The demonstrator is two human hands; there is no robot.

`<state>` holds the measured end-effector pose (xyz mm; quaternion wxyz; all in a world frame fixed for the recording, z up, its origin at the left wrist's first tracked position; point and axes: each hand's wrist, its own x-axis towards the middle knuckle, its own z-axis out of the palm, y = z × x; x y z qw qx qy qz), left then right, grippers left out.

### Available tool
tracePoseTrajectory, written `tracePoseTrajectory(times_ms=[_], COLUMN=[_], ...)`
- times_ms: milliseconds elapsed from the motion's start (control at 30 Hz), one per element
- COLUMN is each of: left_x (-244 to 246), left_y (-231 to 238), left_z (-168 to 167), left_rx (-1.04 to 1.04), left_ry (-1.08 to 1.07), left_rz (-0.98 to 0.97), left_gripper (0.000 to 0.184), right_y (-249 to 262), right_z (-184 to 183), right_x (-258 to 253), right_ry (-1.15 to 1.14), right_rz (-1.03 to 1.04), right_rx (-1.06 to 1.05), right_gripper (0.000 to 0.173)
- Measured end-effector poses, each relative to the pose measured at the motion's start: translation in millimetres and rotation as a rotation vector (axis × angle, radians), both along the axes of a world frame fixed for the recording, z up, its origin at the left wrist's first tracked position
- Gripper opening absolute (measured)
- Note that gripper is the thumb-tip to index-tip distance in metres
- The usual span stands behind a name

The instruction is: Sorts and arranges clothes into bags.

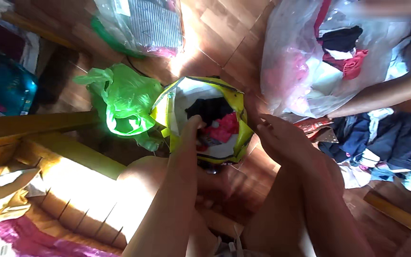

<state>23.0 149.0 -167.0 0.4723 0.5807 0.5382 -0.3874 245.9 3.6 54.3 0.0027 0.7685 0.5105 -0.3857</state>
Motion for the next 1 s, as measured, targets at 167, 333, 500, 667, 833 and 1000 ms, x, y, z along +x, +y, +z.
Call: tracePoseTrajectory(times_ms=[167, 333, 500, 667, 833, 1000], left_x=[-11, -27, -33, -46, -60, -67], left_y=[13, 25, 22, 17, 16, 15], left_z=[60, 139, 217, 281, 332, 349], left_rx=[0.061, 0.293, 0.507, 0.777, 0.913, 0.970], left_ry=[-0.020, -0.370, -0.472, -0.531, -0.537, -0.556], left_rz=[-0.109, -0.138, -0.040, -0.024, 0.014, 0.001], left_gripper=[0.047, 0.033, 0.026, 0.028, 0.028, 0.027], right_y=[10, 15, 9, 4, 5, 5], right_z=[9, 10, -3, -19, -16, -22], right_x=[-4, -8, -20, -23, -24, -21], right_ry=[0.052, 0.078, 0.043, 0.030, 0.007, -0.002], right_rz=[0.003, -0.027, -0.029, 0.014, 0.042, 0.057], right_rx=[0.016, -0.024, 0.031, 0.077, 0.024, 0.035], right_gripper=[0.044, 0.044, 0.042, 0.042, 0.042, 0.044])
